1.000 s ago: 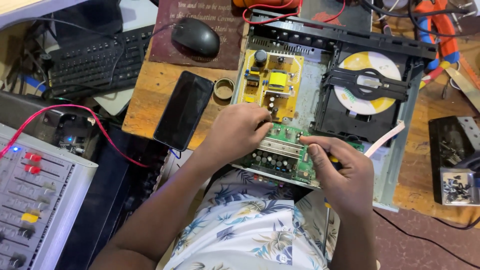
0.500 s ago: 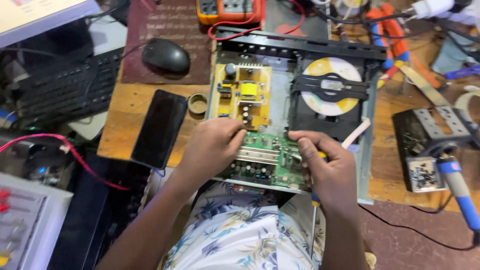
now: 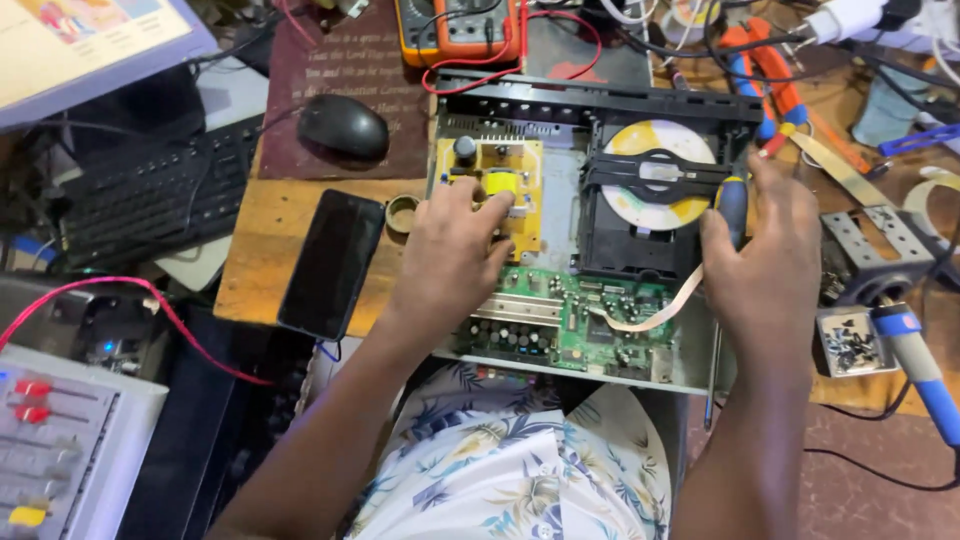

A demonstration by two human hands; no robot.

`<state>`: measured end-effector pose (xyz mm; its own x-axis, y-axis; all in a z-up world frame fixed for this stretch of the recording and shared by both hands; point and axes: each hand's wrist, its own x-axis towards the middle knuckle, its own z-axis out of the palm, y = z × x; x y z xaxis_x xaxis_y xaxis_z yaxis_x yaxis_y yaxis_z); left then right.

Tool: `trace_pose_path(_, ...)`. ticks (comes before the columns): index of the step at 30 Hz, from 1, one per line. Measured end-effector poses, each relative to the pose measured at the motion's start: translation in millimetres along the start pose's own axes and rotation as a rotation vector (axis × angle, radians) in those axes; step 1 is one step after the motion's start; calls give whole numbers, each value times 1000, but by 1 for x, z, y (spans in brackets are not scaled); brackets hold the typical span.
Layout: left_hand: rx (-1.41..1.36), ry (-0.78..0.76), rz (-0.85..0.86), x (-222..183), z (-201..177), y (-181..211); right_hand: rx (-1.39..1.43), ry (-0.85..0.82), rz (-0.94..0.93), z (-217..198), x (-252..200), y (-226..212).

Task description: Assembling the internal components of an electronic device, including installing a circuit board and connecting ribbon cables.

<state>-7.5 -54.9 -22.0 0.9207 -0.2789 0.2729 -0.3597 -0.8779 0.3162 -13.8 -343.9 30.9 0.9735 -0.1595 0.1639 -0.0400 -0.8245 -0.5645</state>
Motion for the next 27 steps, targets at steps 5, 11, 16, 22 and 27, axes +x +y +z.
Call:
trace_pose_path(5,-45,17,26,0,4,-5,27,-69,24,-9,-26,-18)
trace_pose_path(11,-408,69,-14,-2,-33,-6,-8,33,-168,-13,-50,-5)
trace_pose_path(16,-444,-99,-71,-17,-28,-16,-38,144,-314,-1,-73,-39)
trace_pose_path(22,-403,-23,44,-24,-17,-16,212,-263,-315,49,-61,-81)
trace_pose_path(27,-445,-188,3,-30,-30,-28,-34,-338,-261,72,-37,-91)
